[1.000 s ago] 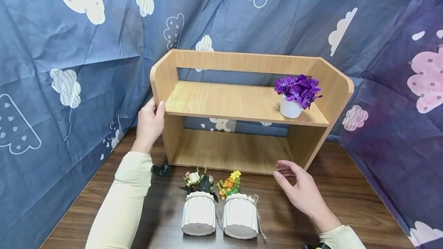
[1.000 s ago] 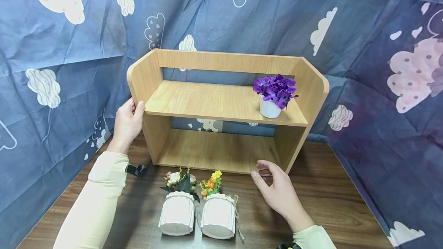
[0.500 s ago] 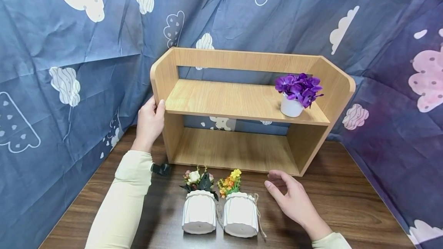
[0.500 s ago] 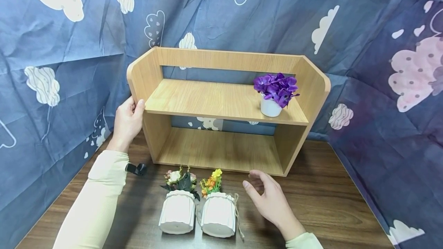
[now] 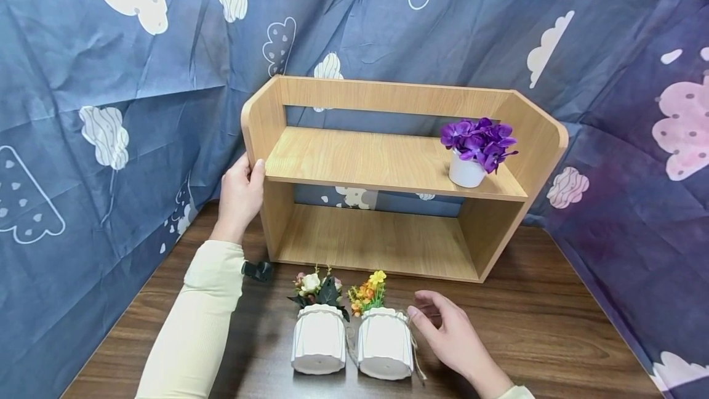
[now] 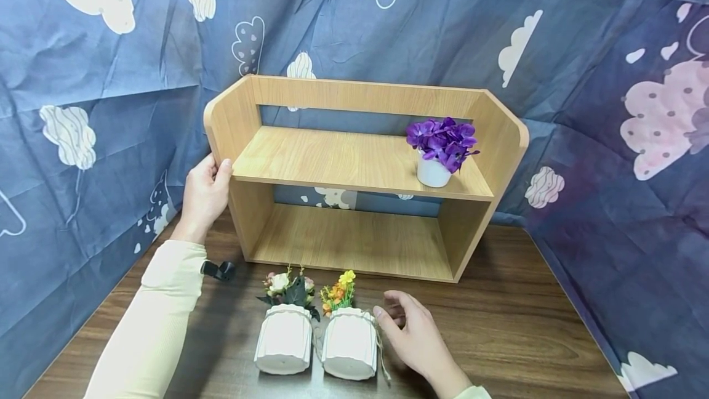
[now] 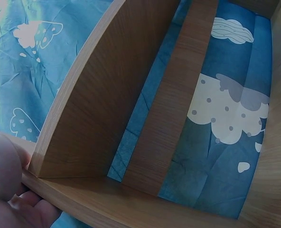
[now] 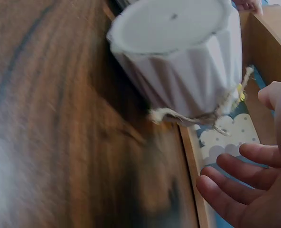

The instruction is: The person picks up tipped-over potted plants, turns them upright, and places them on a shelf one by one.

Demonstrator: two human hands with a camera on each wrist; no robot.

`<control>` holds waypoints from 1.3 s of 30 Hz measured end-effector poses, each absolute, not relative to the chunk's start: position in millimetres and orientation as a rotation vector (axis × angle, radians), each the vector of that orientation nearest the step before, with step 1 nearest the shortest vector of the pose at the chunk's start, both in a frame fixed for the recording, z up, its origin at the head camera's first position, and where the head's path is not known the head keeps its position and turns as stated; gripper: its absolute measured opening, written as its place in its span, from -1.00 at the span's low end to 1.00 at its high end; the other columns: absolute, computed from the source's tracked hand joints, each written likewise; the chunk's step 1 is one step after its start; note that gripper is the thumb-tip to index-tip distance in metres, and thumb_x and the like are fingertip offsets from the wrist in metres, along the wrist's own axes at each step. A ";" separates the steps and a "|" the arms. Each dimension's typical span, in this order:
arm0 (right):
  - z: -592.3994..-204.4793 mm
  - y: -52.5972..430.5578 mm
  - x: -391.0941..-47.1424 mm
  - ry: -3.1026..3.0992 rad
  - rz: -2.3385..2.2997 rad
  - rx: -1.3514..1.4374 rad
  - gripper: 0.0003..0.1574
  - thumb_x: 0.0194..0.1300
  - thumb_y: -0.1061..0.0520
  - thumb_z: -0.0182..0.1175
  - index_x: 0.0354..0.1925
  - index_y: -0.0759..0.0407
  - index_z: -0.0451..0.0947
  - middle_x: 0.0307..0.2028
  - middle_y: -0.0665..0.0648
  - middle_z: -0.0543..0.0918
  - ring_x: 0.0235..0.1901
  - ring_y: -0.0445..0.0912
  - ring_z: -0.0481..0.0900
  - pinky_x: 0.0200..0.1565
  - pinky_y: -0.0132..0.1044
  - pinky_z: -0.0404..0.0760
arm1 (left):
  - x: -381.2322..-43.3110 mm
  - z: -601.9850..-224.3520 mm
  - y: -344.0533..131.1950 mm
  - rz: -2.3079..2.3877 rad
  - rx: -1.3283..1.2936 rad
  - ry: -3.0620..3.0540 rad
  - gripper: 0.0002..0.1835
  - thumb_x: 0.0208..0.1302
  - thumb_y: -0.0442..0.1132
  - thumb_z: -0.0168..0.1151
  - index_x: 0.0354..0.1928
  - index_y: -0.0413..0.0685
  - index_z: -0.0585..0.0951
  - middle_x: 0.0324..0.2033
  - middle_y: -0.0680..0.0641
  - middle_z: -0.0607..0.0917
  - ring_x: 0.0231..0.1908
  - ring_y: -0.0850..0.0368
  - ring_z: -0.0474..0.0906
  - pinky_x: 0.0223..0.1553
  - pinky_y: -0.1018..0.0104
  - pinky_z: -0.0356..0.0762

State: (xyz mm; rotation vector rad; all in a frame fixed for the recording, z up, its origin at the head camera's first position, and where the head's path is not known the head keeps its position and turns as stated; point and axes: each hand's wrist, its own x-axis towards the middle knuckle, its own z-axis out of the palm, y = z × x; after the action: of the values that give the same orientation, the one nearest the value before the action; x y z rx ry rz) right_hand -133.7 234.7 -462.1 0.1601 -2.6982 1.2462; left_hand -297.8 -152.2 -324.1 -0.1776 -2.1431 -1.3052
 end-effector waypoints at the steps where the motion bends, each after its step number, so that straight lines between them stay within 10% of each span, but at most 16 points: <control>1: -463.4 233.3 -133.0 -2.706 1.250 0.151 -0.52 0.52 -0.03 0.34 0.23 0.23 0.66 -0.07 -0.01 0.80 -0.06 -0.20 0.72 -0.06 -0.35 0.69 | -298.1 -324.3 -152.3 -1.304 -0.177 -2.143 -0.63 0.66 -0.22 0.05 0.27 -0.29 0.64 0.15 -0.37 0.76 0.12 -0.22 0.70 0.21 -0.17 0.58; 39: -469.7 206.0 -116.1 -2.869 1.280 -0.027 -0.25 0.51 -0.28 0.26 0.21 0.35 0.67 -0.15 0.02 0.82 -0.12 -0.19 0.70 0.00 -0.18 0.68 | -301.1 -325.9 -153.3 -1.286 -0.160 -2.144 -0.61 0.66 -0.18 0.05 0.27 -0.30 0.63 0.13 -0.37 0.77 0.10 -0.24 0.70 0.20 -0.19 0.59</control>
State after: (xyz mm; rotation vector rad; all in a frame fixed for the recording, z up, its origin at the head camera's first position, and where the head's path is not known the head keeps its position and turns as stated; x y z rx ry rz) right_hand -116.1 206.0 -469.7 -0.0274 -2.8686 1.2796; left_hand -301.1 -153.3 -325.9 -0.1597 -2.1445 -1.2857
